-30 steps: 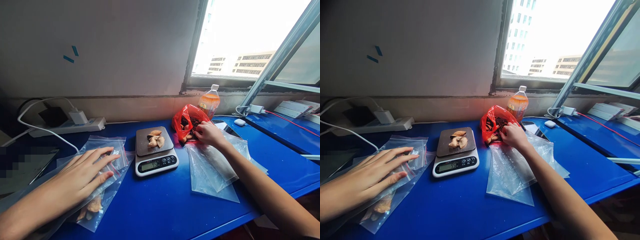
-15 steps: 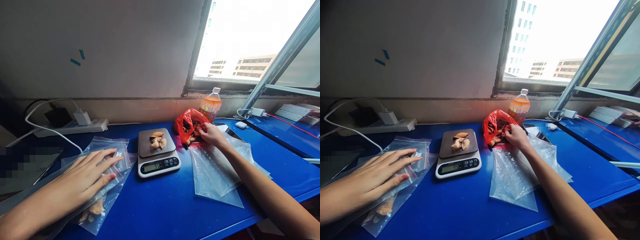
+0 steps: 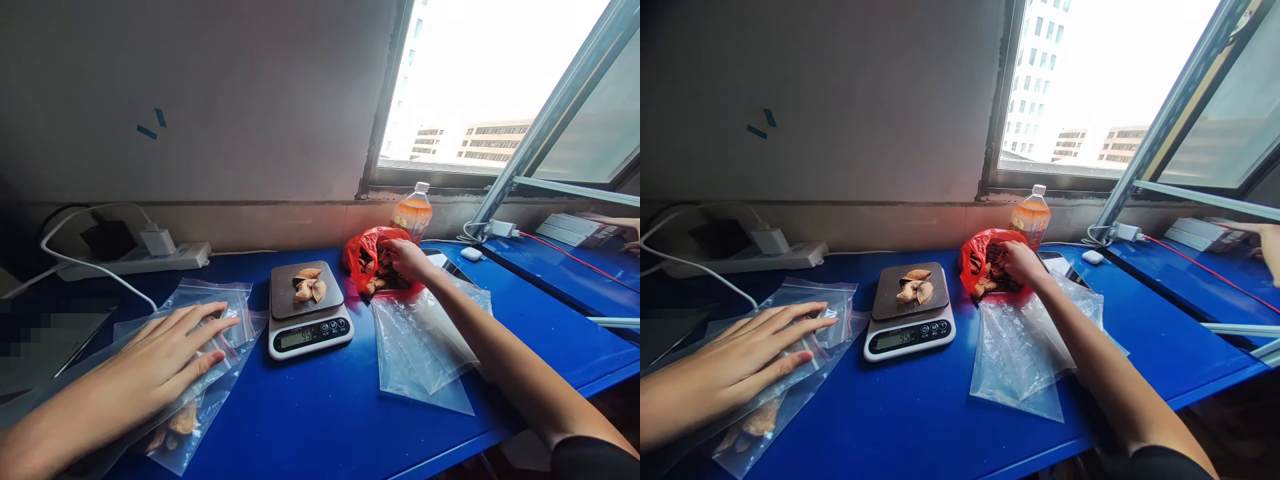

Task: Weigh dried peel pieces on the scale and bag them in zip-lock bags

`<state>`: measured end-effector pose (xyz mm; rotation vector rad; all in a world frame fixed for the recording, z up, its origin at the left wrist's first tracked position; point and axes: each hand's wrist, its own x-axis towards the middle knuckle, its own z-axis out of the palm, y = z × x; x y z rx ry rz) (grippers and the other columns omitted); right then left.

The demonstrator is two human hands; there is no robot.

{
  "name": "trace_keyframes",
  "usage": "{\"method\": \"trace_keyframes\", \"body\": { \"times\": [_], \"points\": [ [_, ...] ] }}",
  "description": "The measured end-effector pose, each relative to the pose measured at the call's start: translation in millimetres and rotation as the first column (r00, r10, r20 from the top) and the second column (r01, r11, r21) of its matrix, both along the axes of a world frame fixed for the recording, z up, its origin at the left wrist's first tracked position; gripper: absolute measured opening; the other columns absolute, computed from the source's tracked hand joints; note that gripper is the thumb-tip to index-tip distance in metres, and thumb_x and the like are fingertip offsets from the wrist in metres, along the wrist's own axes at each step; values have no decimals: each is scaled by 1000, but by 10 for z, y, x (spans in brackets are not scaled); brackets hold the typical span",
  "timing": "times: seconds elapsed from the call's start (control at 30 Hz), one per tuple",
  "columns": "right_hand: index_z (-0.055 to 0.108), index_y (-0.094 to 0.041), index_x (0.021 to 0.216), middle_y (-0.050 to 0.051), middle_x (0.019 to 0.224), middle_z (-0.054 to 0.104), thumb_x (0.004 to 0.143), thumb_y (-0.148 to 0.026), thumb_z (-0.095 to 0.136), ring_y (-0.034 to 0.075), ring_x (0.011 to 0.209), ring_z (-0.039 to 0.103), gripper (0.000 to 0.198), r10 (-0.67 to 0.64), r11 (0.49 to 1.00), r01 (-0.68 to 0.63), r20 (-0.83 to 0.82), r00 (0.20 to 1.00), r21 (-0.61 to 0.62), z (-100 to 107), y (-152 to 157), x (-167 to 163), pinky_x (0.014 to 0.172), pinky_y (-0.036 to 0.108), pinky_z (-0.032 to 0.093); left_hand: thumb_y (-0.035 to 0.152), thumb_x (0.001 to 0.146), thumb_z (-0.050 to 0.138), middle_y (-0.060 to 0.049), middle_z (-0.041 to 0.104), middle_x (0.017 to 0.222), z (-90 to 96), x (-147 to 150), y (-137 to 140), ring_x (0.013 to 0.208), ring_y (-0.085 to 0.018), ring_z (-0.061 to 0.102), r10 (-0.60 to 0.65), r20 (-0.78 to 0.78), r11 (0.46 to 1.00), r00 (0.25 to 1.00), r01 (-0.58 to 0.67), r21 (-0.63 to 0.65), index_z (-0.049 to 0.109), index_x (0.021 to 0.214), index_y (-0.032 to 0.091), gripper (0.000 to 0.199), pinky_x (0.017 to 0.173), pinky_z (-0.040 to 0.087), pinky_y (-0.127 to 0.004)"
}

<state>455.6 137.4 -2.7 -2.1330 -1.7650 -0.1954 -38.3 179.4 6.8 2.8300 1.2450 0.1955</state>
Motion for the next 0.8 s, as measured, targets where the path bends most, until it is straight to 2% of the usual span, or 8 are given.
{"method": "trace_keyframes", "body": {
  "times": [0.13,0.23,0.37,0.5,0.67,0.8],
  "points": [
    [76,-18,83,6,87,75,70,-4,55,17,82,65,28,113,992,-112,10,994,-50,165,103,24,79,24,47,56,94,42,-3,55,145,71,45,-63,132,-32,51,-35,6,999,999,35,-5,55,139,39,50,106,46,-50],
    [74,-17,73,4,75,73,72,-9,52,15,71,63,23,105,994,-105,-6,994,-8,224,26,28,71,23,45,56,94,42,-3,55,144,92,68,-84,132,-33,52,-60,18,998,998,60,19,55,138,39,49,105,46,-51],
    [71,-14,70,4,65,68,77,-23,51,14,61,58,23,-2,994,10,-74,997,110,187,-182,-15,60,25,41,54,94,38,-4,58,142,128,105,-101,129,-33,54,-64,20,998,998,63,17,56,138,37,50,104,47,-52],
    [69,-14,69,5,64,67,77,-29,47,15,59,58,28,-64,970,101,-168,984,223,131,-339,-153,57,25,42,53,93,37,-5,59,139,203,162,-146,127,-33,55,-48,10,999,999,48,-8,59,135,34,51,103,48,-51],
    [68,-16,72,4,61,64,78,-32,46,15,56,55,27,-41,937,109,-204,978,333,195,-463,-338,58,26,42,57,93,34,-3,53,146,220,170,-166,133,-33,49,-19,-36,998,999,16,-62,55,139,37,54,107,44,-54],
    [68,-17,81,4,65,66,83,-33,50,14,56,54,24,3,856,48,-97,995,515,294,-615,-564,63,28,45,56,94,34,-2,54,144,178,140,-143,131,-33,51,-24,-11,999,1000,24,-40,54,139,38,52,106,45,-52]
  ]
}}
